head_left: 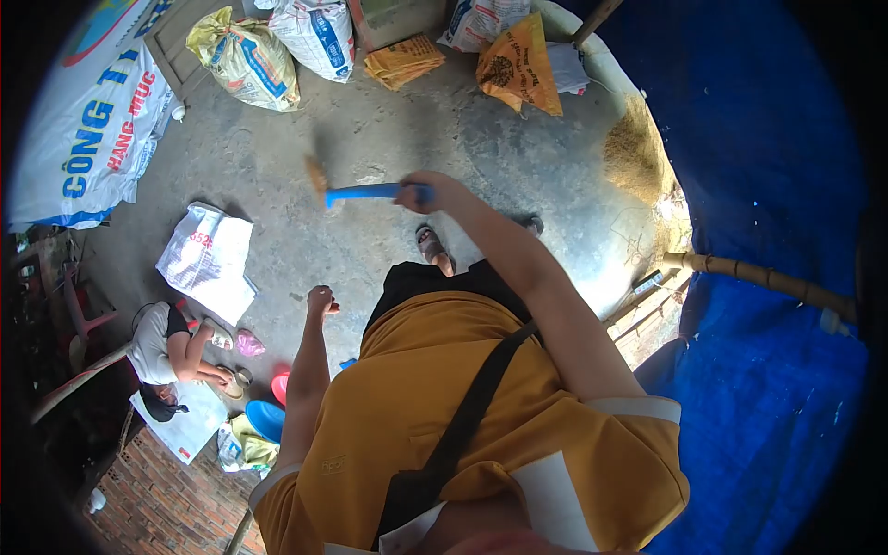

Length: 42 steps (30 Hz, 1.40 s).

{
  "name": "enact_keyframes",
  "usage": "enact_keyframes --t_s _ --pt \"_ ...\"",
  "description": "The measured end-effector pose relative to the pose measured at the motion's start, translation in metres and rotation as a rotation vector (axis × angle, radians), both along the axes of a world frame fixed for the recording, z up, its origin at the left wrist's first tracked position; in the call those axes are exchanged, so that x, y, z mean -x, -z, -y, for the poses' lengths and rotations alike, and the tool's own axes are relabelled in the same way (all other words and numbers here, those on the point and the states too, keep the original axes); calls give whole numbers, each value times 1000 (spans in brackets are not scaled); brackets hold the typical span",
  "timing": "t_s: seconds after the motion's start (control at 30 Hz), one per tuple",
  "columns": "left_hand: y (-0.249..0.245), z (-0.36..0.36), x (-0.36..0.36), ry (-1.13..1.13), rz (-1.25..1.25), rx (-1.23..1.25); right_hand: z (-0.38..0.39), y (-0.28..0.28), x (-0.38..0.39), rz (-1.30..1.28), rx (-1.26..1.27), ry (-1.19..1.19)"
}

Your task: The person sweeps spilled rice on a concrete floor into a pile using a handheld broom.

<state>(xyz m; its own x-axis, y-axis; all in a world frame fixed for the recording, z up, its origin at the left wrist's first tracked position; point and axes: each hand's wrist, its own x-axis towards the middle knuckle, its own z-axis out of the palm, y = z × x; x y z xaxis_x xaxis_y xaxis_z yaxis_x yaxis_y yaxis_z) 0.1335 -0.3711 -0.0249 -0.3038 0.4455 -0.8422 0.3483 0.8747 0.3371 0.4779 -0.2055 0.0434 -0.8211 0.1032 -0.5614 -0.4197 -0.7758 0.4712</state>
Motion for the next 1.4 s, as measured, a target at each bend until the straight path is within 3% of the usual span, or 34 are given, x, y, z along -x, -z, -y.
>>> enact_keyframes --t_s 0.1,0.13,0.23,0.37,0.43,0.6,0.73,0.87,1.0,1.07,1.13,1.2,1.33,1.4 --pt "9 -18 -7 27 37 -13 38 -7 -88 -50 103 274" --pt "12 -27 -11 48 77 -19 55 8 -121 54 78 341" --pt "5 -52 -33 49 142 -115 112 -19 -205 172 110 614" --pt "-6 -74 -55 103 187 -214 148 -54 -240 232 95 801" --pt "-12 -76 -60 76 203 -220 140 -50 -240 420 132 844" --pt "2 -53 -30 -6 202 -245 81 -41 -161 659 10 742" --pt "17 -10 -1 -64 113 -150 65 -80 -115 354 67 712" --pt "8 30 6 -143 69 9 48 -98 -69 36 5 433" --pt "6 56 2 -239 81 3 18 -101 1 -176 -34 179" --pt "-6 54 -4 -293 83 -13 -3 -87 39 -142 -78 138" --pt "-9 53 -2 -326 87 -63 -33 -57 78 -212 -111 -78" --pt "-14 49 0 -352 91 -111 -58 -49 115 -85 -156 -215" --pt "-14 49 13 -377 75 -116 -89 -36 143 -129 -78 -290" --pt "-12 48 24 -382 61 -84 -94 -24 126 -113 -71 -188"
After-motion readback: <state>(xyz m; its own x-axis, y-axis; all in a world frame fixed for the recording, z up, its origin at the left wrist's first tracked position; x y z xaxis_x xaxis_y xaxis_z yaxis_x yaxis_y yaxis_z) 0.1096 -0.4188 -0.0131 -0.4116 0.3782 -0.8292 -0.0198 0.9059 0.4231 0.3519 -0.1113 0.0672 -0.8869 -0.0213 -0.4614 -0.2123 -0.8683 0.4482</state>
